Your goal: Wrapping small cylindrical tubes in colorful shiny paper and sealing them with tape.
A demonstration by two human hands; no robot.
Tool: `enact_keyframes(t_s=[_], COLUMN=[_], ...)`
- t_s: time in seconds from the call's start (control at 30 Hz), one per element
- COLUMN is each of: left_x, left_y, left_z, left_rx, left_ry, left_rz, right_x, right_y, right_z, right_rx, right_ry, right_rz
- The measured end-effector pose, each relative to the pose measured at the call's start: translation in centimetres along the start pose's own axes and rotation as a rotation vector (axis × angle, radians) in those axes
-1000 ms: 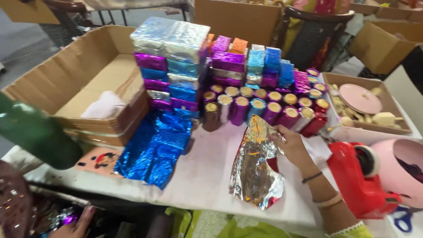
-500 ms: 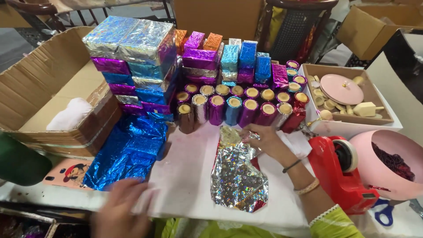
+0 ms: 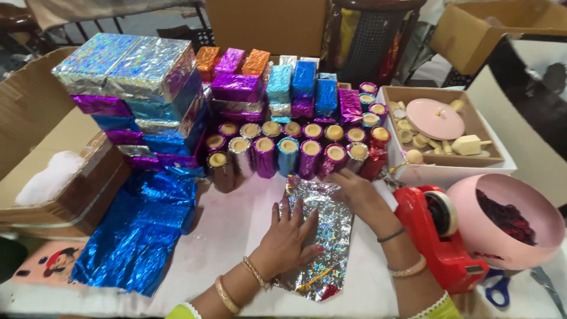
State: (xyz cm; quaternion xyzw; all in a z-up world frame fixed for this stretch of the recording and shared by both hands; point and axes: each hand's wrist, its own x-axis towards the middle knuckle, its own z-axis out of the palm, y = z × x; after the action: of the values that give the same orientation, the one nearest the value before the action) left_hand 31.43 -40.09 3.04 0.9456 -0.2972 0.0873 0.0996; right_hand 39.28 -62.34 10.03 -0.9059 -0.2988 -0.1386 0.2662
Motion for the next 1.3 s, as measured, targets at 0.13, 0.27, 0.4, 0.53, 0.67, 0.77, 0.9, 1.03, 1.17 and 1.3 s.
enact_keyframes(t_s=[0.13,0.27,0.4,0.53,0.67,0.77,0.9,1.03,1.17,1.3], left_x=[-0.8,-2.2,-5.5,-8.9,-10.9,-11.1,-9.9,-7.3,-3.3,0.4], left_y=[0.3,-0.8,-2.0,-1.8,-1.7,-1.7,0.2,0.8,-0.3,-1.5], left_z=[-1.9,-0.4,-2.7,-8.2,-7.3,-5.7,-8.7,-11.4,-12.9,-12.6], left_rx=[-0.002,0.05,-0.177,-0.353,-0.407,-0.327,-0.404,-0.637,-0.65,-0.565], left_ry=[-0.071,-0.032,-0.06,-0.181,-0.107,-0.019,0.145,0.316,0.501,0.584], left_rz=[-0.127,-0.117,-0.006,0.117,0.162,0.165,0.152,0.018,-0.216,-0.34], right_x=[-0.2,-0.3,-0.4,-0.6,-0.6,-0.6,-0.5,-0.9,-1.6,-3.6], right_y=[-1.7,-1.3,0.0,0.7,-0.1,-0.7,-1.4,-0.1,-1.1,7.0], right_z=[0.5,2.1,3.3,3.7,3.7,3.7,3.6,4.4,3.1,8.3], right_rx=[-0.097,0.037,0.098,0.067,0.082,0.127,0.42,0.894,1.451,1.591], right_ry=[0.123,-0.026,-0.285,-0.248,-0.248,-0.243,-0.34,-0.467,-0.642,-0.462], right_rz=[-0.186,-0.256,-0.168,-0.125,-0.154,-0.137,-0.047,0.012,-0.01,0.31])
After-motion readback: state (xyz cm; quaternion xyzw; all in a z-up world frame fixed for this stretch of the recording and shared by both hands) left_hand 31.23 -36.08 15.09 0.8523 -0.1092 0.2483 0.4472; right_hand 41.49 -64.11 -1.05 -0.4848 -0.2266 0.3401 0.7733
